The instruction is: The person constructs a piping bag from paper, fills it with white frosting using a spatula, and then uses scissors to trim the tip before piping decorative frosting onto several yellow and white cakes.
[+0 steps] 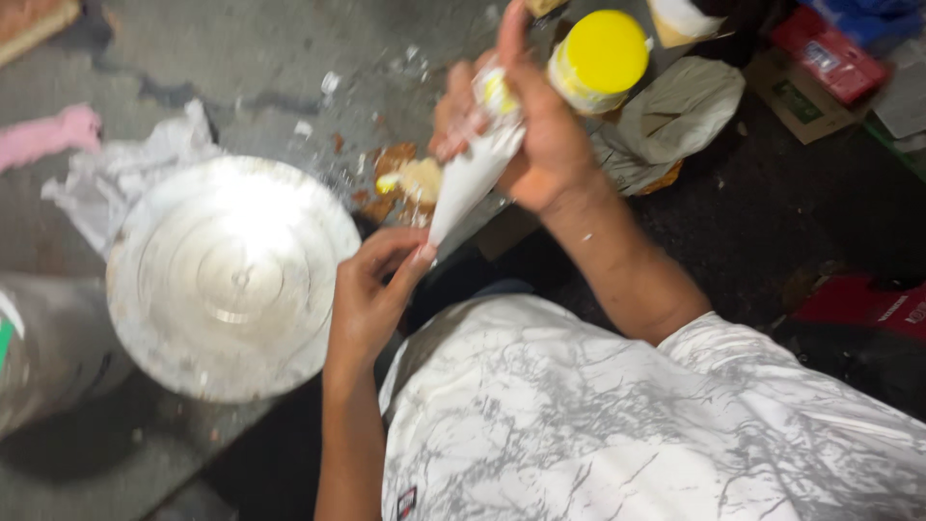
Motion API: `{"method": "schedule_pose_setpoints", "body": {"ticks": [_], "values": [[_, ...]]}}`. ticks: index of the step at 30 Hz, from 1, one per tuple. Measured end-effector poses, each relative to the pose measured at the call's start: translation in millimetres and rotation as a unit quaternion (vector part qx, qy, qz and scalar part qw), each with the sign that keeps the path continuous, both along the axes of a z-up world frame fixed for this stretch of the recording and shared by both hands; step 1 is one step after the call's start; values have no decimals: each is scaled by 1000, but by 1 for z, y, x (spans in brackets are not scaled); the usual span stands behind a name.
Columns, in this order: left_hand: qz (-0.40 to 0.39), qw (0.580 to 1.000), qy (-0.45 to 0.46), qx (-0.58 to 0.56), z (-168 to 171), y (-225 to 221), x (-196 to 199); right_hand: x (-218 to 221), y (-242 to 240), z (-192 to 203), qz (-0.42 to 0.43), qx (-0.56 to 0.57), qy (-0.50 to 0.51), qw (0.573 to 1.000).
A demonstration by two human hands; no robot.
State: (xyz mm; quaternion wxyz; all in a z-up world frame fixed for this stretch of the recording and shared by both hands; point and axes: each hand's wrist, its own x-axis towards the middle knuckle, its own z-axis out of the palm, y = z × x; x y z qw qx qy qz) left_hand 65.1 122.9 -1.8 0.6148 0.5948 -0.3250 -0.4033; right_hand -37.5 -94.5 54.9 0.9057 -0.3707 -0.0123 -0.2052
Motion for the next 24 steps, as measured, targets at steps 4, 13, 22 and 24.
{"method": "schedule_pose_setpoints", "body": {"ticks": [4, 13, 22, 24], "values": [[48, 998, -21, -23, 7, 9, 2, -13, -22, -3, -74, 61, 54, 994], [199, 978, -58, 9, 11, 48, 9, -19, -75, -39, -144, -3, 56, 988], [245, 969, -26, 5, 9, 52, -7, -13, -83, -53, -124, 44, 73, 989], [224, 972, -71, -1, 10, 41, -9, -18, -91, -51, -126, 37, 67, 989]]}}
